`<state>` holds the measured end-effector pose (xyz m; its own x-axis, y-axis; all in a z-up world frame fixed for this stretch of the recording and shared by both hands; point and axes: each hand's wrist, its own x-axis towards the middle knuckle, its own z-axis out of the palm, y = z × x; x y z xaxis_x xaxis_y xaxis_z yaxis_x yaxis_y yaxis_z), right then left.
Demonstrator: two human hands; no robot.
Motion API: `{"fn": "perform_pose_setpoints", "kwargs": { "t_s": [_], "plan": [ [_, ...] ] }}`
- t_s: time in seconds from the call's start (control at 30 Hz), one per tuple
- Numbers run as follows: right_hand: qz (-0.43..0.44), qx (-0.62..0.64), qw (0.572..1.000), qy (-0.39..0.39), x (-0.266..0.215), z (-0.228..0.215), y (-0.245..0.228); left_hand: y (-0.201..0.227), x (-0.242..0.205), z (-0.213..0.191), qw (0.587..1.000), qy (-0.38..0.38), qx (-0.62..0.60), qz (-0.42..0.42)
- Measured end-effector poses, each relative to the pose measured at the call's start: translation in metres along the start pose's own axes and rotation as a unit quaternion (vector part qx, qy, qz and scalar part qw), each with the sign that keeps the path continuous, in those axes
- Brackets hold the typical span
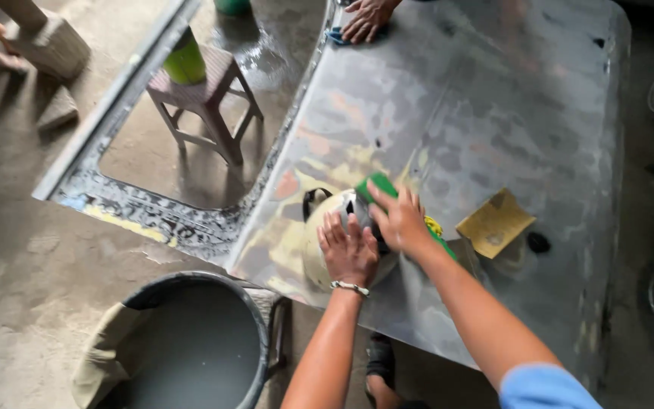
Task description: The person sands a white helmet placed on a metal table using a green sanding block. They hold the helmet steady with their left hand while moving the sanding block over its surface with their right hand. The person briefly wipes the helmet with a yellow cloth before resuming the sanding process.
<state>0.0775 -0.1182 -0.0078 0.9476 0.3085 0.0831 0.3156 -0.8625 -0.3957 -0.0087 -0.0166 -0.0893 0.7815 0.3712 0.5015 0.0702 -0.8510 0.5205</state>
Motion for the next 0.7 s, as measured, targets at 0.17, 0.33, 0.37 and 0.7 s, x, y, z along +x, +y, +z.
{"fn": "perform_pose_setpoints", "kwargs": {
  "t_s": [0.17,0.33,0.37,0.7],
  "plan": [
    [0.034,-0.02,0.999,-0.02,-0.022,-0.015,-0.013,0.014,0.01,-0.03,0.999,-0.043,0.016,-0.012],
    [-0.034,-0.032,0.999,0.018,0.012,-0.007,-0.01,0.005,0.008,-0.024,0.998,-0.05,0.022,-0.017],
    [0.017,-0.05,0.999,0.004,0.02,-0.015,-0.017,0.009,0.004,-0.025,0.999,-0.041,0.019,-0.008],
    [0.058,-0.042,0.991,-0.11,0.048,-0.036,-0.046,0.014,0.002,-0.031,0.997,-0.059,0.039,-0.011]
  ]
}}
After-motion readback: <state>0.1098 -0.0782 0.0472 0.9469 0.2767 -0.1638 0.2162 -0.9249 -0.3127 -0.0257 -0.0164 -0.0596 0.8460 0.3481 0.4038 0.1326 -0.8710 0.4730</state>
